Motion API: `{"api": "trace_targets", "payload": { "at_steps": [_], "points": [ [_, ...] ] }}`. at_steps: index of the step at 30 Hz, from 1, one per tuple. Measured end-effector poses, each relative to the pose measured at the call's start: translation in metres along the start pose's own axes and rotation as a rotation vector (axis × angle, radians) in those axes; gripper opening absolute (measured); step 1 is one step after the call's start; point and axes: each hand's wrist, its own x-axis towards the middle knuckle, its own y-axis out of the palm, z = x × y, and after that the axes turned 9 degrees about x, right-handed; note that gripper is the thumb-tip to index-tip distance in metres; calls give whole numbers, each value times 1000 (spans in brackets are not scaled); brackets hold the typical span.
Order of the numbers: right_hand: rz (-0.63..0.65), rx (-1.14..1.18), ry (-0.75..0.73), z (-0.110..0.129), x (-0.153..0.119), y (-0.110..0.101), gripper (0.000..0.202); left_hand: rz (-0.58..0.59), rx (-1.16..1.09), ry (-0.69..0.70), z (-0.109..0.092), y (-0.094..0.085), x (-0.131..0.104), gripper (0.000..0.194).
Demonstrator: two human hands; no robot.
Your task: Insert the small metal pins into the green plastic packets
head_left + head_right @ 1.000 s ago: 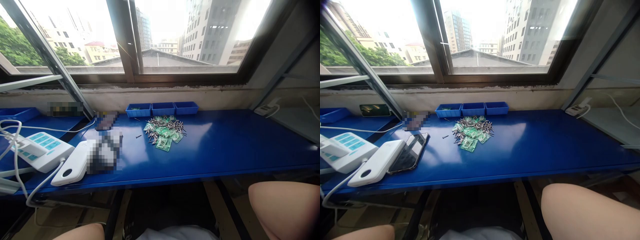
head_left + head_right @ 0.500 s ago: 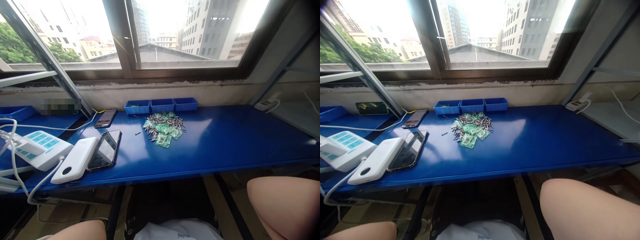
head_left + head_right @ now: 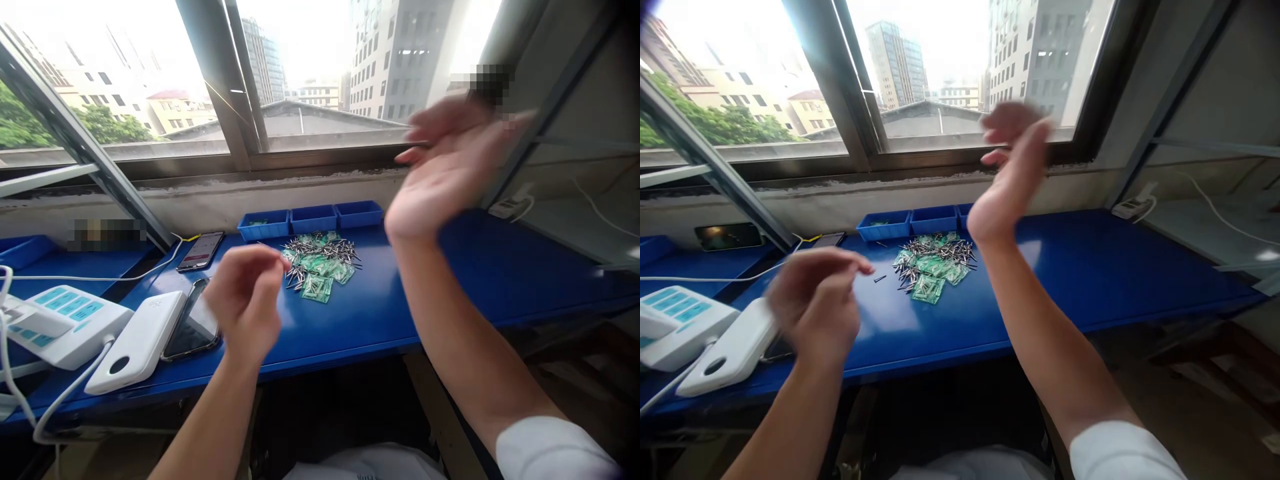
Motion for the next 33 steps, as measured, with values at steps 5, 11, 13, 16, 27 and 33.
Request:
{"api": "trace_targets", "payload": {
  "at_steps": [5,11,13,16,27,33],
  "points": [
    [120,-39,82,-67,-31,70,34,243,303,-333,106,51,59,23],
    [514,-297,134,-131,-75,105,16,469,571,-358,169,76,75,31],
    [597,-353,130,-134,-82,105,18,519,576,-265,172,81,70,31],
    [662,-421,142,-135,-88,102,23,532,606,-85,173,88,59,33],
    [614,-414,232,-133,-86,96,23,617,723,230,156,84,49,34],
    [119,-53,45,-83,-17,55,45,773,521,367,66,30,30,23]
  ]
}}
